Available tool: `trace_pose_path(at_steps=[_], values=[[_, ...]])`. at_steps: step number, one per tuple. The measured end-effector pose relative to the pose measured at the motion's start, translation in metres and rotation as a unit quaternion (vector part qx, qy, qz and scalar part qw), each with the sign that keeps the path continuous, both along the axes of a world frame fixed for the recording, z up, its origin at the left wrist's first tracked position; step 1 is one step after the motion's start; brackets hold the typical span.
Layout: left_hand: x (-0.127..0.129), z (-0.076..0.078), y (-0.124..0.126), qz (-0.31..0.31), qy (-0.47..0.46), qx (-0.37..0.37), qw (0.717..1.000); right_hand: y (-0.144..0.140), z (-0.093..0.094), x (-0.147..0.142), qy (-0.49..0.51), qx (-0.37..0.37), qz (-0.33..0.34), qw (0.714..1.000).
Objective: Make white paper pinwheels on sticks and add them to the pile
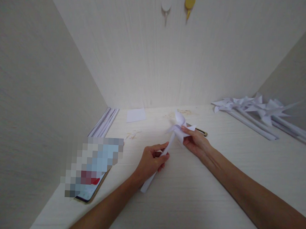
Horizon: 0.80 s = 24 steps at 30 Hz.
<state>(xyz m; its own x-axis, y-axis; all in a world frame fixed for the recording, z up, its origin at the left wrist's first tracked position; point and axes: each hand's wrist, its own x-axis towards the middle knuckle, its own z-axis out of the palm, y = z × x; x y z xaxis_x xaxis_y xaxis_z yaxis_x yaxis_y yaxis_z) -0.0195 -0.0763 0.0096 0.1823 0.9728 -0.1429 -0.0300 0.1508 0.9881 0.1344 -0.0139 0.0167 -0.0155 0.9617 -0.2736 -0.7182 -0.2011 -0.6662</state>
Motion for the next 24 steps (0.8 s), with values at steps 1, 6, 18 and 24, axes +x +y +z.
trace_pose_path(at_steps=[1,6,18,24], values=[[0.000,0.000,0.000,-0.001,-0.004,0.000,1.000,0.000,0.000,0.001,0.000,-0.005,0.010,1.000],[0.002,0.002,0.001,-0.002,-0.025,0.005,1.000,0.001,0.000,0.003,0.010,-0.017,0.031,0.999],[-0.001,0.001,0.005,0.031,-0.056,0.029,0.998,-0.007,0.006,0.003,0.034,0.019,0.092,0.995],[-0.005,0.002,0.007,0.096,-0.074,0.066,0.990,-0.028,-0.001,-0.026,-0.027,0.027,0.046,0.998]])
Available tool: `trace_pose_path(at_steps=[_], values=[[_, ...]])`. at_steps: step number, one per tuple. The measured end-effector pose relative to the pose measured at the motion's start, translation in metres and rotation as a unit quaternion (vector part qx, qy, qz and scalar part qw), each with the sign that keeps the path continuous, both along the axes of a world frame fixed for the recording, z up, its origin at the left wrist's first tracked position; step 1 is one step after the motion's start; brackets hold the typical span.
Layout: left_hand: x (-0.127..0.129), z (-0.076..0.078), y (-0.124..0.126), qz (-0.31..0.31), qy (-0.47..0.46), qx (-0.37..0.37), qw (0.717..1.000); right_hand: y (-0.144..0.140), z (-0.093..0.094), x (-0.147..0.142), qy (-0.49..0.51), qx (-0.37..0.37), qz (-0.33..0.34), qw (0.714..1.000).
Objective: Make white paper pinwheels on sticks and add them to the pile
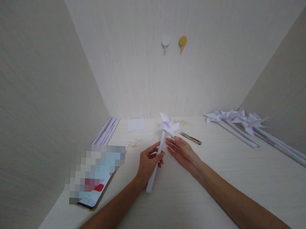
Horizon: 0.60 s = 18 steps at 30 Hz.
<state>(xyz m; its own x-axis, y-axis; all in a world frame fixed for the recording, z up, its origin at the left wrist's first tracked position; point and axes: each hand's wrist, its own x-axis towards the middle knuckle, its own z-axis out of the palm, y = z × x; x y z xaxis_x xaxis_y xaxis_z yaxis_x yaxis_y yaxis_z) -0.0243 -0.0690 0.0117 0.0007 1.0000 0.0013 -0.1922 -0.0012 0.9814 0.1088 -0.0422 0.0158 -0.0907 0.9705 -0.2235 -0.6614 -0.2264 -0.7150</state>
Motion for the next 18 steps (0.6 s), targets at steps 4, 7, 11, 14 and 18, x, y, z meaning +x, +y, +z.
trace_pose_path(at_steps=[4,7,11,14,18], values=[[-0.002,0.000,0.000,0.030,-0.012,0.013,0.999,-0.013,-0.002,-0.027,-0.070,0.057,0.005,0.996],[-0.002,0.000,0.000,0.047,-0.020,0.014,0.999,-0.014,-0.002,-0.039,-0.114,0.080,-0.022,0.990],[-0.002,0.000,0.001,0.054,-0.030,0.007,0.998,-0.011,0.001,-0.041,-0.133,0.088,-0.021,0.987],[-0.002,0.000,0.000,0.035,-0.038,0.013,0.999,-0.012,0.004,-0.035,-0.126,0.103,0.001,0.987],[-0.001,0.002,-0.002,0.000,-0.050,0.030,0.998,-0.018,0.007,-0.026,-0.088,0.092,0.003,0.992]])
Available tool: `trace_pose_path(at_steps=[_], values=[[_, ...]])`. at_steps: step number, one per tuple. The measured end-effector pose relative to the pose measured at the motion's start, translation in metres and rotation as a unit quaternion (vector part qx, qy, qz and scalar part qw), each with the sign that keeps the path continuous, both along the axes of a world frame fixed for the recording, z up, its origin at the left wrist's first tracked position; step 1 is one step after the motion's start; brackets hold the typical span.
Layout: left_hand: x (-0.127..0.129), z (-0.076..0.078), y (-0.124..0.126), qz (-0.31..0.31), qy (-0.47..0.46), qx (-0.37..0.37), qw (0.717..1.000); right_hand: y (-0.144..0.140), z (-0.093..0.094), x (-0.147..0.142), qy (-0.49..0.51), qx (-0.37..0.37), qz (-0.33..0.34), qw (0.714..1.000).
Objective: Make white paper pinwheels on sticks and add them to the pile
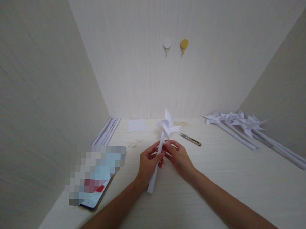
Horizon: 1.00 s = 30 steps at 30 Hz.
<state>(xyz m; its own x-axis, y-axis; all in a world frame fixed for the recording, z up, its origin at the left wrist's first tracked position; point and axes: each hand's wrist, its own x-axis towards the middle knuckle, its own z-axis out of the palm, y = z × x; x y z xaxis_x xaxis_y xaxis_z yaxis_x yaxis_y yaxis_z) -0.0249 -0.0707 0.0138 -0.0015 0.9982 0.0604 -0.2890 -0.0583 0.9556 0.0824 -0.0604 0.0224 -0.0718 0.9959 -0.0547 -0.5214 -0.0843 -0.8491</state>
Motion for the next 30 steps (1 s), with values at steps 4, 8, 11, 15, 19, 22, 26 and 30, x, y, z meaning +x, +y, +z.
trace_pose_path(at_steps=[4,8,11,15,19,22,26,30], values=[[0.001,0.001,0.000,0.006,-0.015,-0.011,1.000,-0.009,0.001,0.000,-0.020,-0.027,-0.043,0.999],[0.000,-0.001,0.002,0.041,-0.043,-0.046,0.997,-0.015,0.002,-0.012,-0.078,-0.046,-0.071,0.993],[-0.001,0.000,0.002,0.071,-0.066,-0.071,0.993,-0.014,0.002,-0.023,-0.101,-0.068,-0.114,0.986],[-0.001,0.003,0.001,0.086,-0.081,-0.090,0.989,-0.009,0.004,-0.034,-0.097,-0.090,-0.153,0.979],[0.000,0.004,0.000,0.095,-0.083,-0.100,0.987,-0.006,0.006,-0.042,-0.095,-0.085,-0.175,0.976],[0.001,0.002,0.000,0.104,-0.089,-0.101,0.985,-0.004,0.007,-0.046,-0.106,-0.087,-0.182,0.974],[0.002,-0.001,0.001,0.110,-0.105,-0.098,0.984,-0.001,0.007,-0.052,-0.134,-0.077,-0.192,0.969],[0.002,-0.002,0.002,0.108,-0.116,-0.090,0.983,0.000,0.008,-0.054,-0.156,-0.062,-0.201,0.965]])
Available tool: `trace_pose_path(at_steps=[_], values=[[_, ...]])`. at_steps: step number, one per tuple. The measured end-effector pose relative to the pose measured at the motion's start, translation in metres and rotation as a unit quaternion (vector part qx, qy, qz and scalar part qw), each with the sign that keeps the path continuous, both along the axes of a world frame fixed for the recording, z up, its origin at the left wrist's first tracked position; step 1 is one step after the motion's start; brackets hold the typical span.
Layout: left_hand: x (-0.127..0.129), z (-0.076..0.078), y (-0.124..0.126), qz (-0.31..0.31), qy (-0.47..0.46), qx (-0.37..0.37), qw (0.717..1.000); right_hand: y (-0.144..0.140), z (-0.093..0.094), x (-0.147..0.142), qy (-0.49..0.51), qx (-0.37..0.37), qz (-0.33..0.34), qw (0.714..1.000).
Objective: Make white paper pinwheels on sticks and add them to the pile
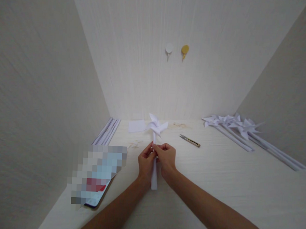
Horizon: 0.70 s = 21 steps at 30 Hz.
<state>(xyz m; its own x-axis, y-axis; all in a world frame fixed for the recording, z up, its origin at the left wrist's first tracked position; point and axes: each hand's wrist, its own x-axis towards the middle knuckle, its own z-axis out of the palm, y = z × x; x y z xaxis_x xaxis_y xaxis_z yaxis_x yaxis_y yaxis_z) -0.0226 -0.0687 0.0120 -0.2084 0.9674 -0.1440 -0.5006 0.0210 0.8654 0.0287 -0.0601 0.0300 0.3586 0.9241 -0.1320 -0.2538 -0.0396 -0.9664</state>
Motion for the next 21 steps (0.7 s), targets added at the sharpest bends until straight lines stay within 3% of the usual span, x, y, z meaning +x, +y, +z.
trace_pose_path(at_steps=[14,21], values=[[0.004,-0.001,-0.004,-0.034,-0.030,-0.007,0.999,0.009,0.001,0.011,-0.031,-0.014,0.011,0.999],[0.002,-0.003,-0.004,-0.038,-0.021,0.013,0.999,0.017,0.012,0.038,-0.088,0.045,-0.046,0.994]])
